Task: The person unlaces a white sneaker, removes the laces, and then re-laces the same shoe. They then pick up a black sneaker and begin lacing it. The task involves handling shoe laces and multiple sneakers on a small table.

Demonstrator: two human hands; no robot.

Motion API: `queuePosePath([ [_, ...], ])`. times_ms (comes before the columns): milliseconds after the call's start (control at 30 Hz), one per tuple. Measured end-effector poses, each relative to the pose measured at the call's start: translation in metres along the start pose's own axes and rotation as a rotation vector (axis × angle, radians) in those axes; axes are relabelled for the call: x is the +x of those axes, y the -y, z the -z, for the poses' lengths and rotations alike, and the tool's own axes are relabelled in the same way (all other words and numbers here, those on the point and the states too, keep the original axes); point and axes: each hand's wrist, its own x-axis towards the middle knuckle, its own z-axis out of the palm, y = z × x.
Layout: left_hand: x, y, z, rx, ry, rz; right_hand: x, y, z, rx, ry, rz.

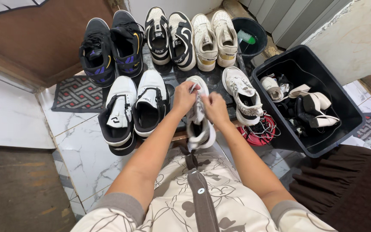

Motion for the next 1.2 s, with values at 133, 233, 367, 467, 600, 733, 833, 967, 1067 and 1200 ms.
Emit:
queuePosePath([
  [133, -0.006, -0.012, 0.006, 0.073, -0.013, -0.107, 0.004, -0.001, 0.001, 0.057, -0.056, 0.145],
  [233, -0.003, -0.014, 0.011, 0.092, -0.068, -0.202, 0.015, -0.004, -0.001, -0.134, -0.111, 0.384],
  [367, -0.001, -0.008, 0.013, 0.125, -0.056, -0.207, 0.033, -0.014, -0.014, 0.186, 0.082, 0.117],
  [467, 0.005, 0.002, 0.007, 0.12, -0.07, -0.16, 0.043, -0.022, -0.02, 0.176, 0.074, 0.077],
  [600, 0.013, 0.023, -0.002, 0.114, -0.09, -0.12, 0.049, -0.022, -0.025, 0.142, 0.061, 0.034],
  [733, 0.028, 0.05, -0.016, -0.104, -0.041, 0.154, 0.043, -0.017, -0.027, 0.164, 0.043, -0.029],
  [833, 0.055, 0.063, -0.021, -0.362, 0.145, 0.246, 0.036, -0.023, -0.02, 0.156, 0.09, 0.026],
  [967, 0.094, 0.057, 0.003, -0.628, 0.119, 0.37, 0.036, -0.038, 0.016, 0.185, 0.327, -0.18],
  [1067, 0.123, 0.038, 0.051, -0.63, 0.089, 0.402, 0.045, -0.036, 0.06, 0.24, 0.481, -0.273],
  [1200, 0.143, 0.006, 0.105, -0.488, 0.119, 0.343, 0.064, 0.002, 0.119, 0.544, 0.441, -0.311],
])
